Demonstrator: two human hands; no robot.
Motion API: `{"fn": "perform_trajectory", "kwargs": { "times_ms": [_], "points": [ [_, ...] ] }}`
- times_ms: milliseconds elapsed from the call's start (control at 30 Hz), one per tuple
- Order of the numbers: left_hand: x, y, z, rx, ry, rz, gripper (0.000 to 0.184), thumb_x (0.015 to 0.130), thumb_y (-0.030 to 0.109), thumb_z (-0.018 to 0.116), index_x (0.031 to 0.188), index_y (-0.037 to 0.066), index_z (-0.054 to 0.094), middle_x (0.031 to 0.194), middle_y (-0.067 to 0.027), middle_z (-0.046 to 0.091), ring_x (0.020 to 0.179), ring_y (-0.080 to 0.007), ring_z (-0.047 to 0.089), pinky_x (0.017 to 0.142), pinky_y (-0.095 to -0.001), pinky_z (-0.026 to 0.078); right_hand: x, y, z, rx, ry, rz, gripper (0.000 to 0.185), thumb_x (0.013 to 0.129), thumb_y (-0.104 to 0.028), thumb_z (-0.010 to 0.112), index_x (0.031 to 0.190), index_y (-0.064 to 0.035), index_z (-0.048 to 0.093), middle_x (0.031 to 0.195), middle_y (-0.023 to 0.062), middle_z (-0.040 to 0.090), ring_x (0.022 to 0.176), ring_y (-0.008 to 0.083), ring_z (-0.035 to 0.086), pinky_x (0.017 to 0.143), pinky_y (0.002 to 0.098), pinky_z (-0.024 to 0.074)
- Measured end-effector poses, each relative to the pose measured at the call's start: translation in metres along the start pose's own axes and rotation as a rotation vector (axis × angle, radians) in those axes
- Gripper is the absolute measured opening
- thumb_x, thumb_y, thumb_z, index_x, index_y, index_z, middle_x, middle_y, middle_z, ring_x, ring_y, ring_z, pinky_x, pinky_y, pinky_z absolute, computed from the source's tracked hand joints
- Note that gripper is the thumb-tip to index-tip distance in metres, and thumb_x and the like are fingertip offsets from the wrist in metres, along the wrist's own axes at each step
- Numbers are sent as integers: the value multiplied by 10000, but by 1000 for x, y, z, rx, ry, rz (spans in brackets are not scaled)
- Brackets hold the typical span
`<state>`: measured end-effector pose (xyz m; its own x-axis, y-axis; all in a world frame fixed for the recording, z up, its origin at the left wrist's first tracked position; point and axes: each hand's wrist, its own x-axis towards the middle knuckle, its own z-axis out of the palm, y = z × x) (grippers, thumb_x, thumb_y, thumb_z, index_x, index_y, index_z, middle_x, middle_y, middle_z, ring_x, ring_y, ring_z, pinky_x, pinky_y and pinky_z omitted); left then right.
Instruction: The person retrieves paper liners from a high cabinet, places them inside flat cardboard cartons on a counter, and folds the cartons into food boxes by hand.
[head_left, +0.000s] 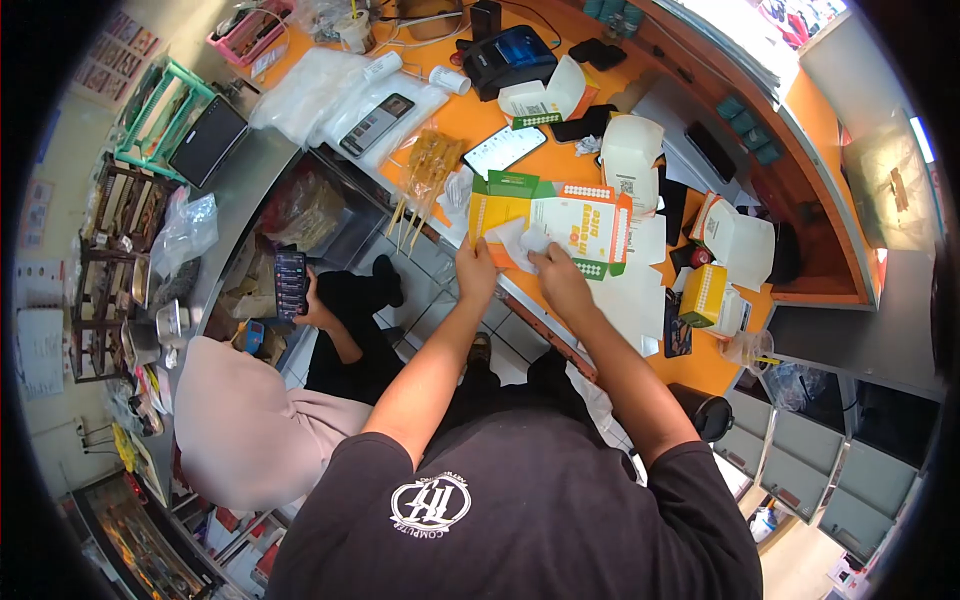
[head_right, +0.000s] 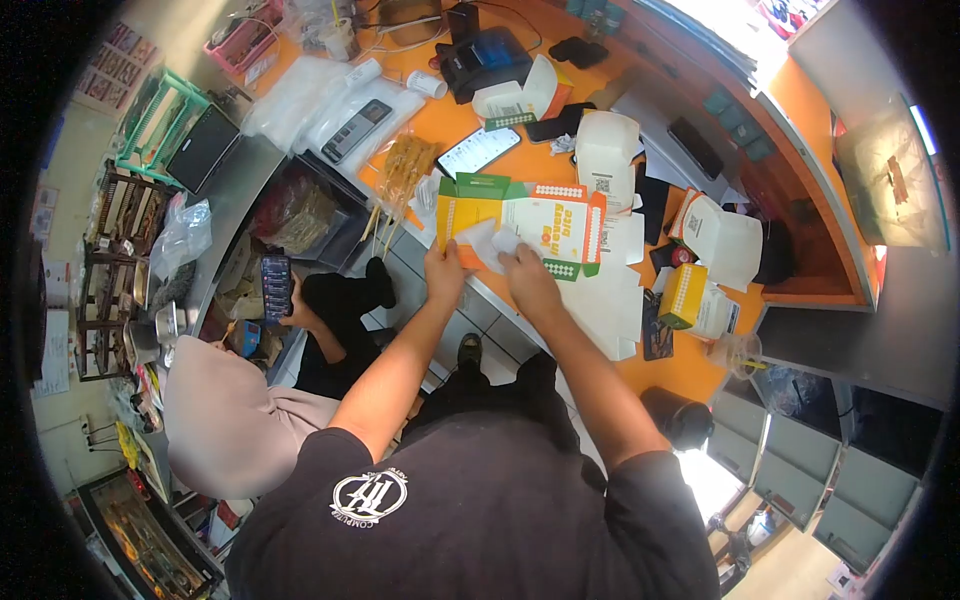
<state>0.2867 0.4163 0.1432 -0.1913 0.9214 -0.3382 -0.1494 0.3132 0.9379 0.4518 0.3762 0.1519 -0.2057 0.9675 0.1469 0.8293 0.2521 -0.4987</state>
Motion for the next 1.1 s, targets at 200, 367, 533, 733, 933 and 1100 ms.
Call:
{"fn": "perform_trajectory", "kwargs": {
  "times_ms": [200,367,533,733,933,1100],
  "points": [
    [9,-19,-11,164,-23,187,290,1061,135,472,1217,-59,621,1045,-137,702,941,-184,644,853,-332,501,-26,-7,-43,160,-168,-23,241,787,72,639,931,-54,786,934,156,586,892,328,643,809,395,538],
    [-18,31,-13,267,-70,294,315,1069,167,465,1184,-77,627,1059,-158,716,948,-218,671,870,-358,503,-44,-40,-95,421,-17,276,293,816,90,635,962,-102,803,899,101,580,853,241,652,753,379,541],
    [-60,144,10,206,-190,551,350,1097,212,451,1190,-79,620,1056,-116,725,925,-181,666,853,-320,513,-105,-15,-99,785,299,630,242,888,34,601,1022,-43,787,947,45,629,831,131,609,761,276,485],
    [-48,187,129,498,-542,1249,442,961,91,608,1401,103,564,1308,-164,653,1181,-312,657,955,-421,535,-126,2,-139,327,632,636,254,894,15,600,1068,-50,774,906,81,644,846,201,627,791,313,496],
    [-27,101,162,943,-633,1422,624,826,74,707,1422,171,548,1434,-143,527,1298,-379,507,1098,-470,424,-106,42,-92,-67,390,504,209,858,-34,666,1034,-47,778,1060,198,646,1001,355,635,879,412,520],
    [2,75,113,1194,-1133,1018,455,838,30,638,1274,152,677,1379,-92,619,1236,-303,598,1069,-404,477,-102,33,-79,-203,390,433,253,814,-96,742,1054,-16,751,1114,232,610,1059,411,601,906,464,513]
  ]
}}
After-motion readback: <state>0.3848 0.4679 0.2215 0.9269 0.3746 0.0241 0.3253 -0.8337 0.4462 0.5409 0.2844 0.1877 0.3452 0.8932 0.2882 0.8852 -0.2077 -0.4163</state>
